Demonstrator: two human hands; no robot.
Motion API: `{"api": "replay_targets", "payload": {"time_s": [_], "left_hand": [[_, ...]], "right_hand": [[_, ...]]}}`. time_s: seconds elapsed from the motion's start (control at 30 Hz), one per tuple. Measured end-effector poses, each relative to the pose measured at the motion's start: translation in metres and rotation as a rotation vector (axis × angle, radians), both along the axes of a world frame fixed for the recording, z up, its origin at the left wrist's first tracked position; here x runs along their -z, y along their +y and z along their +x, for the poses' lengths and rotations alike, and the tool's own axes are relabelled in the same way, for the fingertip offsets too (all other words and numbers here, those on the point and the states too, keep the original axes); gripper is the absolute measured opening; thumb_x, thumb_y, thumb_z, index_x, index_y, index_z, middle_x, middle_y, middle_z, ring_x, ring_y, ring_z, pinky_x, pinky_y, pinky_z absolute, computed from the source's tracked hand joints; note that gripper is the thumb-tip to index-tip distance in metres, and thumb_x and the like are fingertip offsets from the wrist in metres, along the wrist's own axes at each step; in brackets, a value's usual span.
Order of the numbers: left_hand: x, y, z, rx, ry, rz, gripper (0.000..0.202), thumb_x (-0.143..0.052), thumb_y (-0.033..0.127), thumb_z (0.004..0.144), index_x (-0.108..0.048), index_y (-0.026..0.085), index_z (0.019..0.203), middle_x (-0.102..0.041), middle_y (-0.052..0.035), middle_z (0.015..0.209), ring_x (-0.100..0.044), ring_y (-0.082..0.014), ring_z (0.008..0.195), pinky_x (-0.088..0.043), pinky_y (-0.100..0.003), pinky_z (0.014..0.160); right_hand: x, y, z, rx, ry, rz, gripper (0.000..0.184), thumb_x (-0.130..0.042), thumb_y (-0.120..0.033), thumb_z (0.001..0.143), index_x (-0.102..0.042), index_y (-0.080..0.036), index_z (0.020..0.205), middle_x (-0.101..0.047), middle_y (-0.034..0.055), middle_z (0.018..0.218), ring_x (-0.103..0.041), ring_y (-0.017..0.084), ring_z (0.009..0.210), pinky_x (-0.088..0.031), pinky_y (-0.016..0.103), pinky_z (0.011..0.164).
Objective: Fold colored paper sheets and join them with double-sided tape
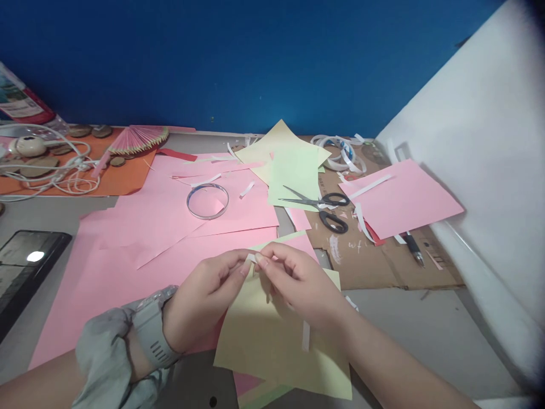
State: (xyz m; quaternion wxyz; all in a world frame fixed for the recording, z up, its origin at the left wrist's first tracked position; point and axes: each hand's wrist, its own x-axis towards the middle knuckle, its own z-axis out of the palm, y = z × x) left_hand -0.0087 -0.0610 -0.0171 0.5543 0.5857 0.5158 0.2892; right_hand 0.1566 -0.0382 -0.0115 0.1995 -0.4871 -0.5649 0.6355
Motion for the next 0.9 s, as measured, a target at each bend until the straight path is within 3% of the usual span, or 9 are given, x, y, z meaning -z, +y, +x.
{"api": "replay_targets", "payload": {"time_s": [0.17,0.43,0.9], "left_hand": [[0.0,0.0,-0.0011,0.008,0.024,0.007,0.03,-0.037,0.029,0.093,-0.061,0.021,0.11,-0.067,0.0008,0.095,-0.059,-0.0136,0.078,-0.044,-0.021,0.077],[-0.0004,0.0008,0.0,0.008,0.018,-0.007,0.03,-0.037,0.03,0.093,-0.061,0.021,0.11,-0.067,0.0001,0.099,-0.059,-0.0138,0.078,-0.045,-0.022,0.078],[0.0005,0.0003,-0.0003,0.007,0.029,0.009,0.032,-0.038,0.029,0.093,-0.059,0.021,0.116,-0.067,0.0,0.109,-0.059,-0.0171,0.099,-0.045,-0.021,0.081]], "right_hand": [[0.0007,0.0002,-0.0006,0.001,0.003,-0.012,0.024,-0.042,-0.039,0.091,-0.05,-0.021,0.077,-0.042,-0.0077,0.051,-0.034,0.005,0.039,-0.025,0.014,0.036],[0.0013,-0.0001,-0.0006,0.008,0.006,-0.016,0.025,-0.042,-0.04,0.09,-0.052,-0.02,0.079,-0.042,-0.0069,0.052,-0.034,0.005,0.04,-0.025,0.015,0.037],[-0.0009,-0.0018,0.0003,-0.002,-0.02,0.015,0.027,-0.04,-0.041,0.091,-0.048,-0.021,0.075,-0.042,-0.0066,0.054,-0.033,0.006,0.043,-0.026,0.016,0.039]]}}
